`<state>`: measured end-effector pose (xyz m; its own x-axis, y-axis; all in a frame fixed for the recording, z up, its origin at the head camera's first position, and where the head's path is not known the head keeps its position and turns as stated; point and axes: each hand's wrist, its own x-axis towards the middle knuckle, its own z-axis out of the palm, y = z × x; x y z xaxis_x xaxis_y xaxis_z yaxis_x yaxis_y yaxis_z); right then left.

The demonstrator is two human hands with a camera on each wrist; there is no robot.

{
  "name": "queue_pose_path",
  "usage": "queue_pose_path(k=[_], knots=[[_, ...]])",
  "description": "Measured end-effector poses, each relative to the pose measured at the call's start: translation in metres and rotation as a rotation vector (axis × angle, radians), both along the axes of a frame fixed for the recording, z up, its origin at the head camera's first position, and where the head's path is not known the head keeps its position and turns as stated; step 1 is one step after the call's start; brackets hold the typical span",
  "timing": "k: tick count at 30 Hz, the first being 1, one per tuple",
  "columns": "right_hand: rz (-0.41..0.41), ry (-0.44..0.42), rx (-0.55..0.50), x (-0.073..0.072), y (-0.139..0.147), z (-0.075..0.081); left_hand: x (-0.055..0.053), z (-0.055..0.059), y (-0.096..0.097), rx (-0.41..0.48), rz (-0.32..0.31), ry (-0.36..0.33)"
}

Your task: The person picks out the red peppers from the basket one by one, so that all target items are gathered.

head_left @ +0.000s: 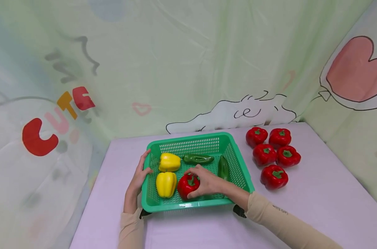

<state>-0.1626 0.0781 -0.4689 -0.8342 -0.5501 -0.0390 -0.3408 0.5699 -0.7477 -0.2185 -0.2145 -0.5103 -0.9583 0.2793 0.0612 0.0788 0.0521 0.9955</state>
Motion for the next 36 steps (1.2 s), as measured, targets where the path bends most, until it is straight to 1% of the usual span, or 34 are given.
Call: queue_pose_path(k=[6, 8, 11, 14, 17, 20, 23, 28, 36], knots=[[-0.015, 0.006, -0.022, 0.001, 0.000, 0.002, -0.001, -0.001, -0.002, -0.002, -0.006, 0.002], [-0.017, 0.019, -0.025, 0.001, 0.001, 0.002, -0.002, -0.001, -0.002, -0.006, -0.004, 0.004], [-0.021, 0.051, -0.023, 0.000, 0.002, 0.003, -0.002, 0.000, -0.003, -0.011, 0.002, -0.012], [-0.027, 0.082, -0.010, 0.001, 0.005, 0.005, -0.001, 0.000, -0.004, -0.011, 0.002, -0.035], [-0.029, 0.107, 0.014, 0.003, 0.009, 0.007, -0.001, 0.000, -0.003, -0.004, -0.012, -0.046], [-0.023, 0.126, 0.036, 0.005, 0.014, 0.010, -0.001, 0.001, -0.002, -0.005, -0.015, -0.041], [-0.008, 0.144, 0.057, 0.008, 0.020, 0.013, 0.000, 0.000, -0.001, -0.011, -0.008, -0.023], [-0.010, 0.163, 0.080, 0.011, 0.028, 0.016, 0.001, 0.000, 0.000, -0.002, -0.011, 0.004], [-0.039, 0.143, 0.090, 0.011, 0.035, 0.020, 0.000, 0.004, -0.001, 0.012, -0.022, -0.034]])
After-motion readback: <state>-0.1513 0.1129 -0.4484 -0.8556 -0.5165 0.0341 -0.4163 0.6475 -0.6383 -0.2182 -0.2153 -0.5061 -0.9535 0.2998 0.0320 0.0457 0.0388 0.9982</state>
